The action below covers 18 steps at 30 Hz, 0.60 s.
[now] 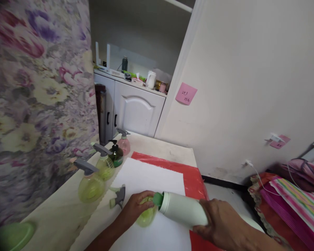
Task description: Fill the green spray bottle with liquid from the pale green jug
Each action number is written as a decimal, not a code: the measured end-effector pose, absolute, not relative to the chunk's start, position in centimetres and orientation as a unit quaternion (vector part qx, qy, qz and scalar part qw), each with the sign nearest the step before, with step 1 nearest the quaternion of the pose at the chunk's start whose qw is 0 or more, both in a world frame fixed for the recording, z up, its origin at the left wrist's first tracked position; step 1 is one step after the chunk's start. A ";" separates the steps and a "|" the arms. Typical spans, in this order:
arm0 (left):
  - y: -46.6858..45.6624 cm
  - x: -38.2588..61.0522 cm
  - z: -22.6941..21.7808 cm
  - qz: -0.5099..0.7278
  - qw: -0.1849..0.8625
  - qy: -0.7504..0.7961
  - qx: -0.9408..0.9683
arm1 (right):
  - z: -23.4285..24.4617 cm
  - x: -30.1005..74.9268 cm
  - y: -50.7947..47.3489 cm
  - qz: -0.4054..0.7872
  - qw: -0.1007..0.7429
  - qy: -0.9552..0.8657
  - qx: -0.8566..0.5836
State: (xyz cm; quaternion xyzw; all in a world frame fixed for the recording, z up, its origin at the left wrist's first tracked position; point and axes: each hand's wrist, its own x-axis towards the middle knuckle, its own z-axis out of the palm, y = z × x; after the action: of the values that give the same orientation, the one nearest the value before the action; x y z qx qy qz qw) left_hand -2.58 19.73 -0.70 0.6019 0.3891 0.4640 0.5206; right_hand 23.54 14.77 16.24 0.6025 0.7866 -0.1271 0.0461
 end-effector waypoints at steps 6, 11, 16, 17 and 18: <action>19.7 -2.6 -0.8 0.465 0.519 0.389 0.602 | 16.4 23.4 14.7 -0.136 0.053 0.778 0.610; 19.7 -2.6 -0.8 0.467 0.523 0.383 0.602 | 16.5 23.2 14.7 -0.137 0.049 0.783 0.605; 19.7 -2.7 -0.6 0.466 0.528 0.381 0.599 | 16.7 23.1 14.5 -0.133 0.052 0.779 0.610; 19.7 -2.7 -0.6 0.466 0.529 0.381 0.598 | 16.7 23.1 14.6 -0.133 0.051 0.780 0.609; 19.7 -2.8 -0.6 0.465 0.530 0.382 0.597 | 16.7 23.1 14.6 -0.132 0.051 0.781 0.608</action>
State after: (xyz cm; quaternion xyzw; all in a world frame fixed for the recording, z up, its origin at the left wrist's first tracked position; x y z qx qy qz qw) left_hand -2.76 19.66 -0.57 0.5970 0.3824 0.4654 0.5299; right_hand 23.08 14.59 16.73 0.6079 0.7813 -0.1323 0.0510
